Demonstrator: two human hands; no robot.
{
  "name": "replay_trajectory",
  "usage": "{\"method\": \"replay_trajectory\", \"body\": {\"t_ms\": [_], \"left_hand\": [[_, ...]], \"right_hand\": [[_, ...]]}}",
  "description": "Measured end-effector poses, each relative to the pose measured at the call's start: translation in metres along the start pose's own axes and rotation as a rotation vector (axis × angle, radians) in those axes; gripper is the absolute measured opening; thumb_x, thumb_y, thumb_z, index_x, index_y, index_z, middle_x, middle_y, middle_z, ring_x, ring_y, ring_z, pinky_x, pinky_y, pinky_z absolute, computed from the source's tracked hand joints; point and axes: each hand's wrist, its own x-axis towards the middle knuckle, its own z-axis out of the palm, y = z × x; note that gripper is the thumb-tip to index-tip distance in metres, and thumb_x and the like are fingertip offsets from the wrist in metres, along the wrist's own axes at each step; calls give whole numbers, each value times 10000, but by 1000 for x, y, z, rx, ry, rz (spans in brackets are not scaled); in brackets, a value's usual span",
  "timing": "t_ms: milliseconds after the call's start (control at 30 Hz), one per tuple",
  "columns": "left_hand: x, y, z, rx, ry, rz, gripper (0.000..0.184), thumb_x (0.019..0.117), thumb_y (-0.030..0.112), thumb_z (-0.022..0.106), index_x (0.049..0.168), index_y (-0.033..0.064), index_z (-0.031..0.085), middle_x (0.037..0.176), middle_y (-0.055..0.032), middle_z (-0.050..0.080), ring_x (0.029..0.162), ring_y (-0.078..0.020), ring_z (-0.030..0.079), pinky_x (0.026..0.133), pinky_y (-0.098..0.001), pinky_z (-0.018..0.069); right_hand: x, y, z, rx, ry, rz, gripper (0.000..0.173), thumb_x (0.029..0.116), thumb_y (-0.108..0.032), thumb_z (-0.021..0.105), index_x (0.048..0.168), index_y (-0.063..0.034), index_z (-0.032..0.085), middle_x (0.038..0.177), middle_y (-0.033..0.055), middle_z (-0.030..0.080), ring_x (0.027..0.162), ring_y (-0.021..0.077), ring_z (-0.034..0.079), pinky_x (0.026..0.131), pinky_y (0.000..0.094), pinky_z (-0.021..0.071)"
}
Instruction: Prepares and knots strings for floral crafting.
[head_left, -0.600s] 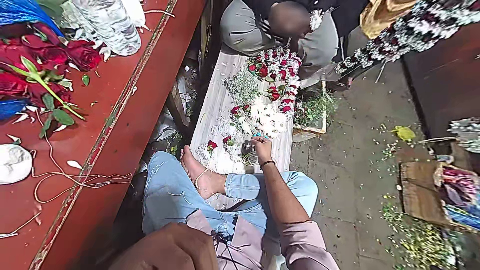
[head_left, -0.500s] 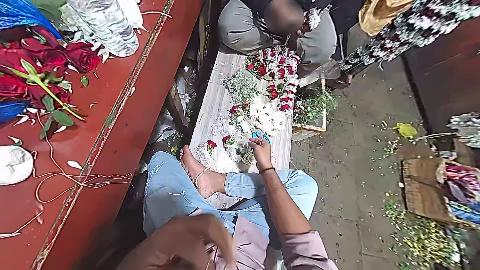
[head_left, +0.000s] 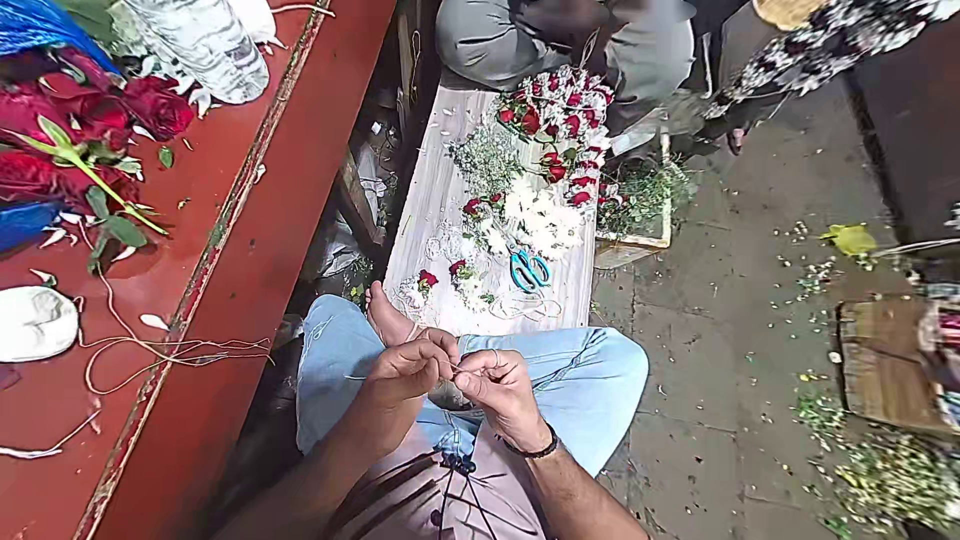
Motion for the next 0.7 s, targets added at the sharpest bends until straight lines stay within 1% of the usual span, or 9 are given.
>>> {"method": "replay_trajectory", "body": {"t_ms": [67,167,200,267,333,400,500,600,700], "left_hand": [[1,-5,1,-44,34,-6,178,1027,188,588,986,96,735,1027,-9,678,952,-102,637,875,-301,544],[1,-7,-3,-65,97,-44,234,1045,147,515,1009,56,727,939,-30,679,833,-100,621,769,-279,529],[1,-6,-6,-74,111,-64,246,1049,147,497,998,59,721,891,-17,665,780,-89,604,728,-266,519],[0,-2,-9,-98,153,-107,244,1045,163,477,946,89,687,732,39,576,651,-56,543,636,-234,474],[1,8,-15,-63,199,-92,250,1039,168,472,914,102,677,623,80,470,551,-30,457,559,-209,412],[3,23,-23,45,233,-29,254,1032,186,475,900,125,683,597,101,431,536,-20,424,558,-208,396],[5,47,-34,142,280,113,252,1034,176,461,892,150,668,607,92,427,555,-41,439,590,-230,419],[4,69,-37,224,314,235,227,1023,136,480,914,114,678,628,62,470,560,-55,462,588,-238,433],[2,77,-34,331,296,273,212,1018,137,524,936,76,710,657,36,534,575,-50,487,587,-228,444]], "right_hand": [[-1,7,-9,38,5,15,85,926,-95,745,986,-36,759,800,28,730,613,9,587,538,186,467],[-4,20,-19,81,26,17,131,915,-101,752,1021,-25,758,827,42,730,616,18,583,532,188,461],[-5,22,-23,77,20,15,144,908,-96,757,1032,-22,759,855,50,737,647,27,605,561,195,485],[-7,27,-33,46,15,32,153,900,-94,764,1031,-15,758,879,52,728,688,39,614,603,205,503],[-9,32,-45,9,60,57,89,907,-106,759,966,-40,760,816,26,708,639,30,584,562,203,480],[-14,35,-59,-21,133,71,69,914,-126,756,888,-63,751,696,-7,652,526,11,491,470,193,394],[-19,38,-78,-52,190,132,87,918,-117,750,860,-53,741,620,-10,601,464,15,430,421,192,336],[-24,49,-85,-246,196,286,94,901,-113,752,819,-75,725,574,-35,546,447,22,401,413,203,320],[-26,61,-82,-400,103,431,116,886,-127,756,782,-90,721,570,-46,551,459,32,422,430,220,337]]}}
